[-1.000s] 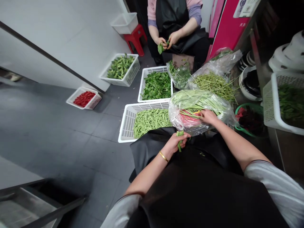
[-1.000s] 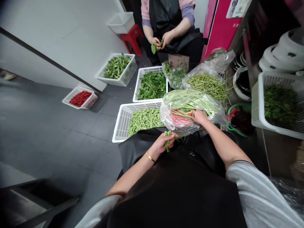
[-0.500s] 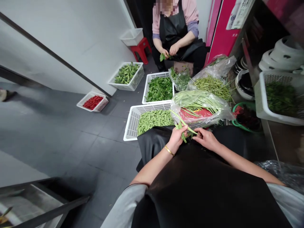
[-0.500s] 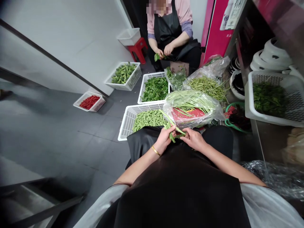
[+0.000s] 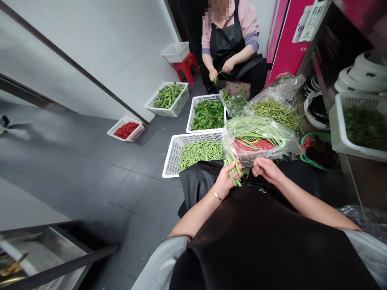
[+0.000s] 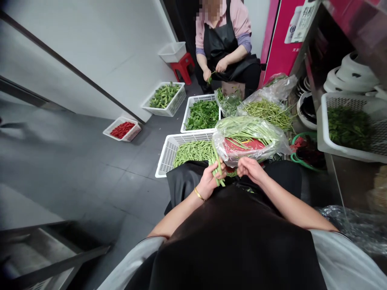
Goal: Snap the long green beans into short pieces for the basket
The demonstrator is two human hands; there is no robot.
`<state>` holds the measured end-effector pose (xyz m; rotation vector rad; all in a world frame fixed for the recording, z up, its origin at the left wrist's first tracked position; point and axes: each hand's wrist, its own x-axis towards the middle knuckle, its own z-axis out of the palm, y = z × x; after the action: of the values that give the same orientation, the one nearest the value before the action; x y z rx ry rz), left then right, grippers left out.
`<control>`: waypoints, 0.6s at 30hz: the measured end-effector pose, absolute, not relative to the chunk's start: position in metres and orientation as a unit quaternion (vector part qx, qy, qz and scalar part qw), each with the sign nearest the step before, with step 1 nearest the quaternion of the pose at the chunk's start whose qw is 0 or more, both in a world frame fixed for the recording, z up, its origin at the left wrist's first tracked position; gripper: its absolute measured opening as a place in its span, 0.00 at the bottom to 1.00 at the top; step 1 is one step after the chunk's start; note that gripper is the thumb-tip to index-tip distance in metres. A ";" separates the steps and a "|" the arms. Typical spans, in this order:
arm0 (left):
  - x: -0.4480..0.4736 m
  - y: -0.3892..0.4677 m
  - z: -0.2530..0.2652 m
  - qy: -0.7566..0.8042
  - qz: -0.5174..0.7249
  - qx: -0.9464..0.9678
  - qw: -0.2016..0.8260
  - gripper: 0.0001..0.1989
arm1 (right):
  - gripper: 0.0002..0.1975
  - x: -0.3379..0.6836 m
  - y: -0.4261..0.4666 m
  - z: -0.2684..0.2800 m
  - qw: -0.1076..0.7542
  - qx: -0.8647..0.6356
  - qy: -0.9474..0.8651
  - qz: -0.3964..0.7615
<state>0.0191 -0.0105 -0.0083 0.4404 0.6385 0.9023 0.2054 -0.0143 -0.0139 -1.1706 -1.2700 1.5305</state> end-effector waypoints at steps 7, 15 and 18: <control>0.018 -0.014 -0.022 0.250 0.283 0.320 0.869 0.16 | 0.21 0.212 -0.014 0.004 0.320 -0.436 -0.587 0.602; 0.021 -0.012 -0.018 0.352 0.347 0.260 0.830 0.15 | 0.10 0.205 0.016 -0.031 0.258 -0.650 -0.680 0.222; 0.020 -0.004 -0.023 0.382 0.393 0.256 0.796 0.16 | 0.13 0.202 0.001 -0.040 0.179 -0.618 -0.703 0.302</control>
<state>0.0199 -0.0038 -0.0228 0.5499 0.8213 0.8437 0.2021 0.0013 -0.0403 -1.7475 -1.9893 0.8554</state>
